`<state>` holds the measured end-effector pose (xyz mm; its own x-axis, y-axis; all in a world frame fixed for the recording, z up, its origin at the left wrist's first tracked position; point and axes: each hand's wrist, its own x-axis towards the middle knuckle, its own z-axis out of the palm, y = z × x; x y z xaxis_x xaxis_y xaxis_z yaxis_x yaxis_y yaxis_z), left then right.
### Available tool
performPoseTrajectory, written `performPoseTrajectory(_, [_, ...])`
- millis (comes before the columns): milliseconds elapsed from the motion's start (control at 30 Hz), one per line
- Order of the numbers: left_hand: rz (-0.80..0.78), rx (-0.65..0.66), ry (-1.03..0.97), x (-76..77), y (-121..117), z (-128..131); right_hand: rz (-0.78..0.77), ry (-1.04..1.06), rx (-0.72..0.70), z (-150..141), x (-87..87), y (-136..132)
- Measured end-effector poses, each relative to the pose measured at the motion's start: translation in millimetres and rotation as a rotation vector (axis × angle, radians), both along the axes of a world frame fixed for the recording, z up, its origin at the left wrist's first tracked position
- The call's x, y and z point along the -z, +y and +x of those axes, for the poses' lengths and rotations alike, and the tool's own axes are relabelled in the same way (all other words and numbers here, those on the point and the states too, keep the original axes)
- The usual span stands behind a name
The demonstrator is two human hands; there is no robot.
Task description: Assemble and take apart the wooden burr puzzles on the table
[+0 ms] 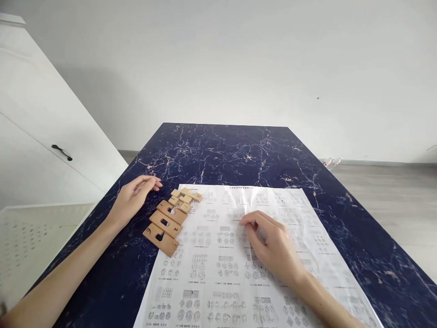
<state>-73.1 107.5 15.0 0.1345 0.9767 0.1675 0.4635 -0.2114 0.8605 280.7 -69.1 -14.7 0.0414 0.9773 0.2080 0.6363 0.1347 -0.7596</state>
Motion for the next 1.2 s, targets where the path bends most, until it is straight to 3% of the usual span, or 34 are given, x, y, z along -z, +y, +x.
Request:
performPoseTrajectory(367, [0.024, 0.031, 0.27, -8.5, -4, 6, 0.076, -0.072, -0.164, -3, -1.7, -8])
performPoseTrajectory(800, [0.04, 0.118, 0.332, -6.5, -4, 8, 0.196, -0.111, -0.278, -5, -9.5, -4])
performPoseTrajectory(1200, [0.068, 0.138, 0.383, -4.3, -3, 7, 0.277, -0.176, -0.282, -4, -10.4, -4])
